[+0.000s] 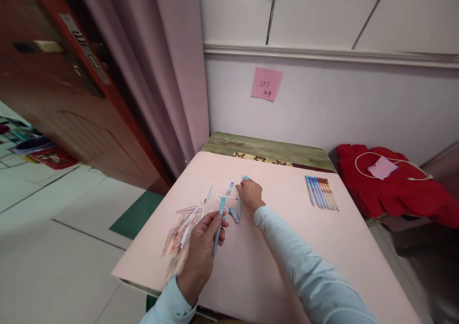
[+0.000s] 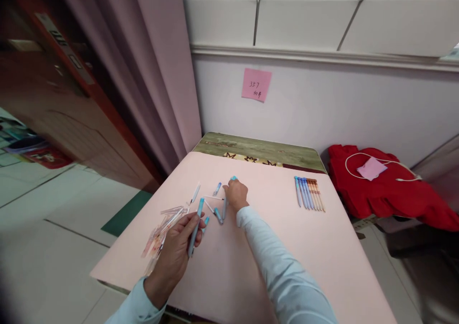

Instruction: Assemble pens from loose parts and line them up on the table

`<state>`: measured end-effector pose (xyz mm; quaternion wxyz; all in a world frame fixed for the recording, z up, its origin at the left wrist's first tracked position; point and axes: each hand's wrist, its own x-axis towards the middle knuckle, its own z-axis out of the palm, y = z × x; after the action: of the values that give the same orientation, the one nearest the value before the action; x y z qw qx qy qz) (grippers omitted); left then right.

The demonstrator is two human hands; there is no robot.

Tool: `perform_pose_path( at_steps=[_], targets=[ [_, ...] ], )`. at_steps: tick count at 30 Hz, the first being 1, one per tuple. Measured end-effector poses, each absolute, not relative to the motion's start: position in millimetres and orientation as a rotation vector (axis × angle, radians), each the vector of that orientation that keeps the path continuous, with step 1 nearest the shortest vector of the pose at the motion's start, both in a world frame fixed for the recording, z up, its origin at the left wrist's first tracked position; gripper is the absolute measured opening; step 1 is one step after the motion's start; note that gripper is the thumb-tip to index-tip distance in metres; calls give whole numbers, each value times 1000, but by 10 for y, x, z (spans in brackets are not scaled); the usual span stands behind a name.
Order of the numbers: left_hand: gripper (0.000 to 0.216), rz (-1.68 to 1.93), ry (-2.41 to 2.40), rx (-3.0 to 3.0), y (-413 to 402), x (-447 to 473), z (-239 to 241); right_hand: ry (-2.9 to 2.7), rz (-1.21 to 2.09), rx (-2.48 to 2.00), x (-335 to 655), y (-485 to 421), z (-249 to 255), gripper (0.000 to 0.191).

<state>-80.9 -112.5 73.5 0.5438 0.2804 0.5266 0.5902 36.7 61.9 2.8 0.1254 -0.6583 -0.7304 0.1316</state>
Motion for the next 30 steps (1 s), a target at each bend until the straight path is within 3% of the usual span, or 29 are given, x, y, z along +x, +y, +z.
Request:
perform_pose_path(
  at_steps=[11, 13, 17, 19, 30],
  targets=[
    [22, 1348, 1189, 699, -1035, -768, 661, -2034, 516, -1764, 333, 596, 101, 19],
    [21, 1347, 1183, 715, -1026, -762, 655, -1871, 708, -1619, 393, 484, 199, 23],
    [22, 1316, 1173, 728, -1016, -703, 636, -1196, 1437, -1070, 573, 178, 461, 37],
    [23, 1292, 1170, 724, -1007, -652, 640, -1030, 1592, -955, 655, 45, 576, 37],
    [25, 1238, 1169, 701, -1037, -516, 709, -945, 1652, -919, 818, -161, 631, 30]
  ],
)
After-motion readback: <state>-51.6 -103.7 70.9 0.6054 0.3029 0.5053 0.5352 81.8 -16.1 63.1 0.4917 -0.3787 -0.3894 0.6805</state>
